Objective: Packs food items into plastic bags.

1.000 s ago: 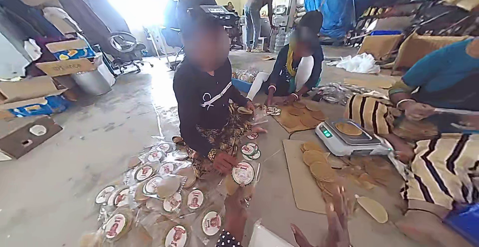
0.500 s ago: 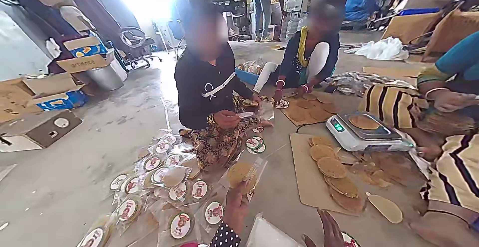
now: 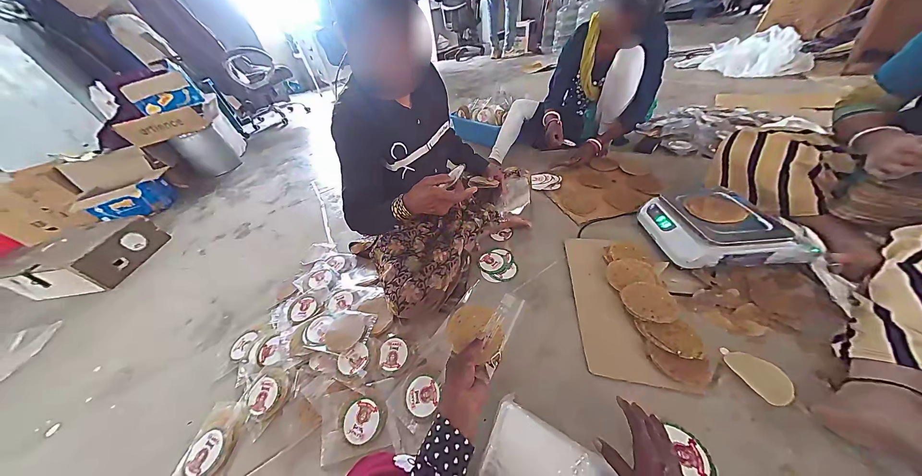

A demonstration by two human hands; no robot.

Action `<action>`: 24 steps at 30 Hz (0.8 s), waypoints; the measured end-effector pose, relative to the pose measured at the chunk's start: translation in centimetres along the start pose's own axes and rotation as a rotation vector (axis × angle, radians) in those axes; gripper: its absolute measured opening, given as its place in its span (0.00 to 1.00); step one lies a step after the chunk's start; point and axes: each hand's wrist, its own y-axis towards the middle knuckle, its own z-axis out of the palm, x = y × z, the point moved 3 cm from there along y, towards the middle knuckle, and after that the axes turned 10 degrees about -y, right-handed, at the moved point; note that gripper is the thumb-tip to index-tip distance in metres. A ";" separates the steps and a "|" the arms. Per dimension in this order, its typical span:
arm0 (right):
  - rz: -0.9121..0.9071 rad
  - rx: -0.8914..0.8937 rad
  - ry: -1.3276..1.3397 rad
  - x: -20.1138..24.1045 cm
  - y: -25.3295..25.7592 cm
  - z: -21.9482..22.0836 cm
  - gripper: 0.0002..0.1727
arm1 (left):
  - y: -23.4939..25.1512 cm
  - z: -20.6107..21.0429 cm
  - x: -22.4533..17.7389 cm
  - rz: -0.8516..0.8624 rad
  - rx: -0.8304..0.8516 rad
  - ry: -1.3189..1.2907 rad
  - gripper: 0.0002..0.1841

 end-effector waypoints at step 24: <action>0.002 0.064 0.030 -0.1 0.0 0.4 0.47 | -0.5 0.3 -0.3 -0.055 -0.064 -0.011 0.16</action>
